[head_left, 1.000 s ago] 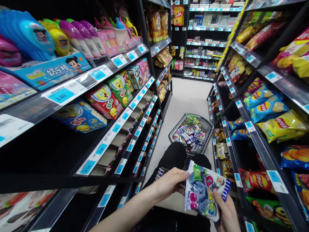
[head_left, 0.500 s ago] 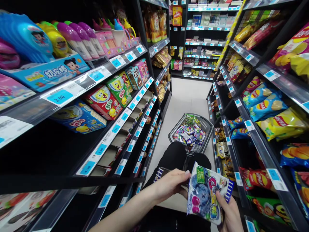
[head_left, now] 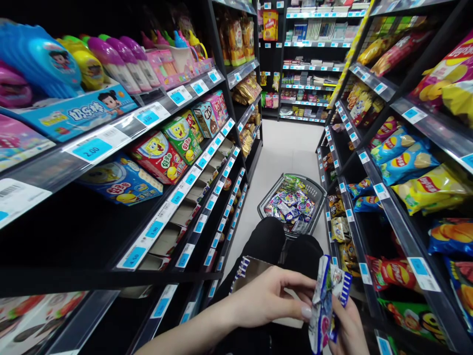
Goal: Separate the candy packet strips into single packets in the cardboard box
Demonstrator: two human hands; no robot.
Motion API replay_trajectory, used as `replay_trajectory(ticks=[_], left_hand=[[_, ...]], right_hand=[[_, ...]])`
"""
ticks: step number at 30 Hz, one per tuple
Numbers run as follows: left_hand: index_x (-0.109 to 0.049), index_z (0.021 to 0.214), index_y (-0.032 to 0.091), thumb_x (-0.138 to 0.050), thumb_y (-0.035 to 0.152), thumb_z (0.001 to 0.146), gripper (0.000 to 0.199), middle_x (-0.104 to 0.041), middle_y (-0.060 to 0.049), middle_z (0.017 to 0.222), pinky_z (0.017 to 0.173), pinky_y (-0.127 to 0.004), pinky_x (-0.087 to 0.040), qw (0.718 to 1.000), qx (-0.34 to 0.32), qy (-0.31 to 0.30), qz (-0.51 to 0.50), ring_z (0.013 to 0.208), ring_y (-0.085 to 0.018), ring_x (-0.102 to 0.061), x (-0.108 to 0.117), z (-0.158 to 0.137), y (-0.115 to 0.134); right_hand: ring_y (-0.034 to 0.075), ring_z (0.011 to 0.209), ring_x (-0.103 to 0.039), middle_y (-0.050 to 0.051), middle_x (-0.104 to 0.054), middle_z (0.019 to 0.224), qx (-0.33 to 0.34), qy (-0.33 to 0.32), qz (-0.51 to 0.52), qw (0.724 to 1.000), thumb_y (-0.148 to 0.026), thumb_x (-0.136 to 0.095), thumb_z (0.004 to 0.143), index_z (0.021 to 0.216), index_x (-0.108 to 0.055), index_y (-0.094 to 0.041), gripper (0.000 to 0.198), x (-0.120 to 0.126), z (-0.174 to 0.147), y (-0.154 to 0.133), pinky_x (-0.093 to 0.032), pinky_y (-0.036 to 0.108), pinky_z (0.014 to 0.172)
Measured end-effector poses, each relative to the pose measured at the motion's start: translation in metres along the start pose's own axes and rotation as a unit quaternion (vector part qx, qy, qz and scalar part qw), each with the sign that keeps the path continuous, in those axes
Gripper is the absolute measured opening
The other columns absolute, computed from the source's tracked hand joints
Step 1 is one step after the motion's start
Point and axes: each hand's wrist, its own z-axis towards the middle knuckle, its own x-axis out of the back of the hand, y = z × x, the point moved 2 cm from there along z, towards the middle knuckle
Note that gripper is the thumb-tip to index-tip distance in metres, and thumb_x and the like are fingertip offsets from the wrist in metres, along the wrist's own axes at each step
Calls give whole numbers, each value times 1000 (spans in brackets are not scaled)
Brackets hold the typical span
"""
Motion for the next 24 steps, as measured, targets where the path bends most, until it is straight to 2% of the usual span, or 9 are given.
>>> replay_trajectory(ticks=[3, 5, 8, 11, 16, 19, 22, 24], left_hand=[[-69, 118, 20, -76, 30, 73, 46, -74, -6, 99, 80, -27, -51, 998, -19, 29, 49, 87, -20, -66, -3, -3, 4], [-69, 117, 20, -73, 28, 77, 41, -75, -6, 96, 76, -25, -51, 988, -46, 65, 133, 82, -19, -67, -5, -6, 8], [-70, 113, 16, -61, 31, 88, 30, -75, -9, 96, 74, -24, -50, 941, -105, 120, 300, 80, -20, -68, -9, -9, 14], [-70, 106, 11, -52, 30, 94, 29, -76, -11, 91, 72, -24, -48, 897, -144, 129, 398, 79, -21, -69, -13, -9, 16], [-69, 95, 10, -50, 29, 95, 27, -74, -10, 79, 64, -22, -46, 860, -184, 154, 451, 68, -19, -68, -17, -7, 15], [-68, 91, 12, -49, 32, 96, 28, -73, -9, 77, 63, -22, -45, 846, -190, 164, 470, 65, -18, -67, -17, -7, 14], [-67, 90, 13, -46, 33, 97, 30, -72, -8, 75, 63, -23, -44, 849, -183, 163, 469, 65, -17, -65, -15, -6, 13], [-66, 90, 13, -44, 34, 98, 31, -71, -7, 75, 64, -22, -43, 856, -172, 166, 458, 66, -17, -65, -13, -5, 12]], right_hand=[[30, 89, -73, 3, -76, 72, 0, 6, 12, 1000, -40, -89, 54, 93, -69, -20, 48, -1, -1, 0, -56, 42, 83], [29, 86, -73, 3, -76, 73, 7, 3, 15, 1000, -39, -89, 55, 90, -69, -19, 45, -1, -1, 1, -56, 41, 83], [28, 81, -74, 4, -77, 75, 12, -4, 1, 1000, -40, -88, 56, 89, -70, -18, 43, -1, 0, 5, -56, 40, 80], [28, 78, -73, 5, -76, 74, 7, -17, -19, 1000, -45, -87, 56, 87, -70, -19, 44, -3, -1, 9, -57, 40, 75], [29, 77, -71, 6, -74, 73, 23, -32, -96, 995, -57, -82, 56, 84, -72, -21, 47, -8, -5, 15, -57, 40, 71], [26, 68, -68, 4, -73, 69, 55, -32, -145, 987, -64, -80, 53, 79, -74, -23, 49, -9, -7, 17, -56, 35, 63], [20, 51, -61, 3, -70, 60, 66, -29, -163, 984, -70, -78, 48, 75, -74, -22, 56, -10, -8, 20, -50, 30, 49], [20, 51, -62, 4, -71, 61, 78, -18, -176, 981, -73, -76, 48, 74, -74, -20, 58, -9, -7, 20, -50, 30, 48]])
